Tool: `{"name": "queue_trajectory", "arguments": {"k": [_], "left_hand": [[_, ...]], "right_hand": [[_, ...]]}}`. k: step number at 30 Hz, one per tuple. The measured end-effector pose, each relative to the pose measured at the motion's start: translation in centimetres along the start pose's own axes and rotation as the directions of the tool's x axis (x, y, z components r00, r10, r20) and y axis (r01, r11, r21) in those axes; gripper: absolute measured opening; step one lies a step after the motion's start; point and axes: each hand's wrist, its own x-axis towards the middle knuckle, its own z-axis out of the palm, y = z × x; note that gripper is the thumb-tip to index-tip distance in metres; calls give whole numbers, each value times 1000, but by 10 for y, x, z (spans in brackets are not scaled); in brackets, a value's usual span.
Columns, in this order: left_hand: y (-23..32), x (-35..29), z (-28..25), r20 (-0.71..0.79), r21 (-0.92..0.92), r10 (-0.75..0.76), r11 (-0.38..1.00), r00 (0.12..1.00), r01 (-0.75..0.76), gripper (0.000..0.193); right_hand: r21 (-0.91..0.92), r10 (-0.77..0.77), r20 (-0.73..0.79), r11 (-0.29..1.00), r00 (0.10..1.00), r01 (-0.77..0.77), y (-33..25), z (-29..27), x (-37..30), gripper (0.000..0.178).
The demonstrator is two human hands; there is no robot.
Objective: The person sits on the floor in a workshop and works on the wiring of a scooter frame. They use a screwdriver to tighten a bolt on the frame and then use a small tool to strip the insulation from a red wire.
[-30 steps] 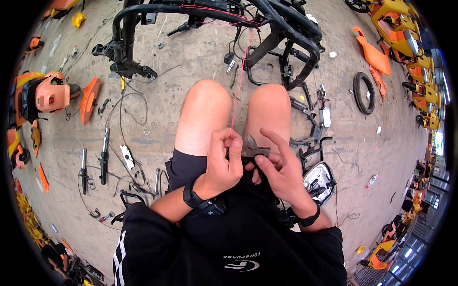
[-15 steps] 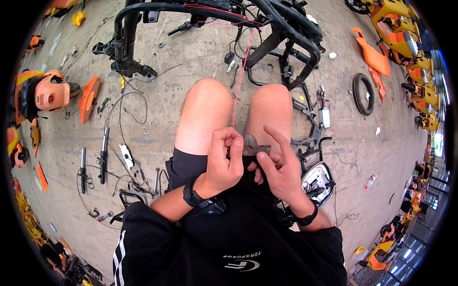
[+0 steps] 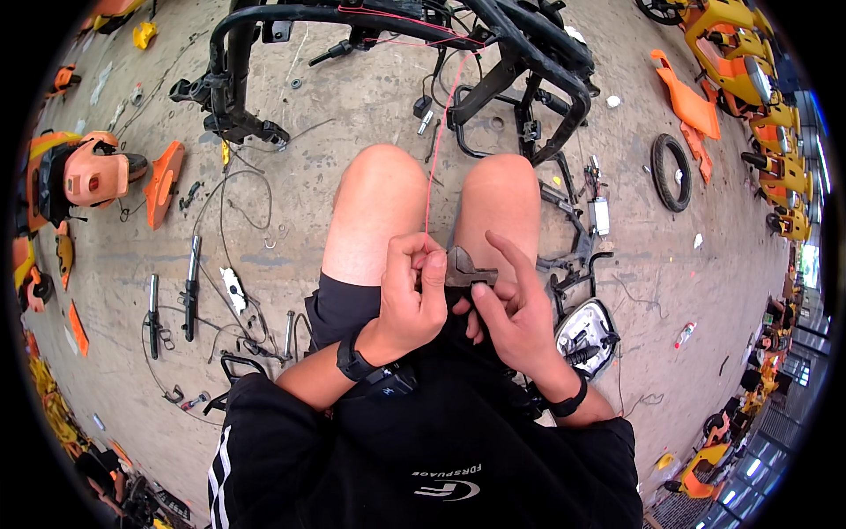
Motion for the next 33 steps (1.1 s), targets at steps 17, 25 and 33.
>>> {"name": "queue_trajectory", "arguments": {"k": [17, 25, 33], "left_hand": [[5, 1, -1, 7, -35, -38, 999, 999, 38, 12], [21, 4, -10, 110, -223, -202, 949, 973, 223, 12], [17, 10, -40, 335, -481, -324, 749, 885, 456, 5]], "right_hand": [[-22, -66, -24, 998, 998, 65, 8, 1, 0, 58], [61, -24, -34, 998, 999, 26, 0, -4, -4, 58], [155, 107, 168, 979, 980, -134, 0, -23, -18, 57]]}}
